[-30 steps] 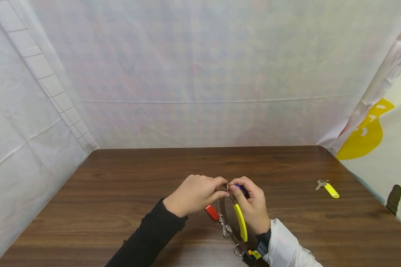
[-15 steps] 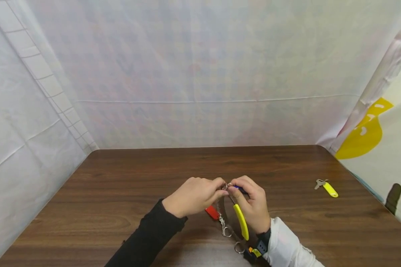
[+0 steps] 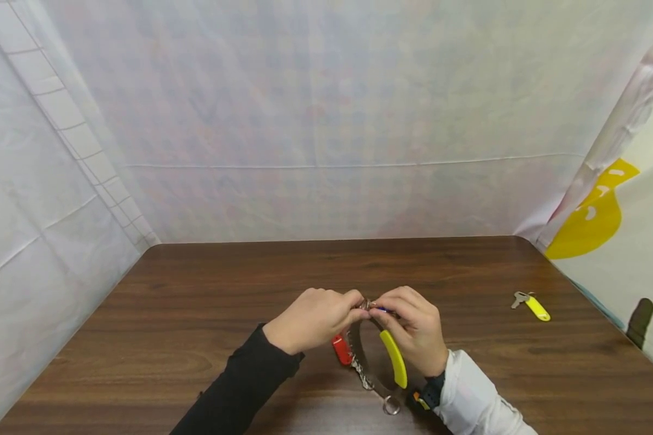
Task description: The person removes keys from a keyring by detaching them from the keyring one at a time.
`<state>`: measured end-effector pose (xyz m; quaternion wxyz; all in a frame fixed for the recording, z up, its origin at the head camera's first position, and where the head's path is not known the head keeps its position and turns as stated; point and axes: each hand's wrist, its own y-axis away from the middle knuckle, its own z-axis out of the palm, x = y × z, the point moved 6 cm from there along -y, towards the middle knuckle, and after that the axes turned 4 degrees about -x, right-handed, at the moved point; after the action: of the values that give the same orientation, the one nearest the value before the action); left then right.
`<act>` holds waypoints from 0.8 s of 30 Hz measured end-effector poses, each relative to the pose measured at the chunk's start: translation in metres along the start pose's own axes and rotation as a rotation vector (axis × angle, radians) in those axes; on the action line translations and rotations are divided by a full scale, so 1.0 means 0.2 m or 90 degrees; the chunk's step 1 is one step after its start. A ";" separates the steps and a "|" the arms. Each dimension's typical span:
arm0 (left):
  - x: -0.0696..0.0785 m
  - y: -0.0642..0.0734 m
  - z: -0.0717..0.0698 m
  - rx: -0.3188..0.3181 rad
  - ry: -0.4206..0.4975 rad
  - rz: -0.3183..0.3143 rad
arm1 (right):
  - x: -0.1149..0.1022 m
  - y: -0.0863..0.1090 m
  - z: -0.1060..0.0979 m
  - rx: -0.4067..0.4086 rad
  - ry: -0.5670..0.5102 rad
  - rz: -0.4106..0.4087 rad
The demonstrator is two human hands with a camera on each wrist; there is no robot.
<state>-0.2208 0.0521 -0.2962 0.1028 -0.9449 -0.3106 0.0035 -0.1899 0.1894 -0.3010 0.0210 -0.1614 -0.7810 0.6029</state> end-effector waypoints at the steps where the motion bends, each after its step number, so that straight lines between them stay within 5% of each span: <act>1: 0.00 0.00 0.00 0.000 -0.002 -0.001 | 0.00 0.00 0.00 0.001 -0.001 0.001; 9: -0.01 0.01 0.01 -0.019 0.003 -0.017 | 0.00 0.00 0.01 -0.005 -0.018 -0.005; 16: 0.00 0.00 0.01 -0.036 0.025 -0.016 | -0.03 -0.04 -0.01 -0.014 0.005 -0.081; 24: 0.03 -0.03 -0.01 0.034 0.009 0.033 | -0.03 -0.04 -0.04 0.005 -0.054 -0.026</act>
<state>-0.2200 0.0593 -0.2928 0.1302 -0.9497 -0.2847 0.0078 -0.1846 0.1931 -0.2910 0.0009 -0.1197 -0.7820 0.6117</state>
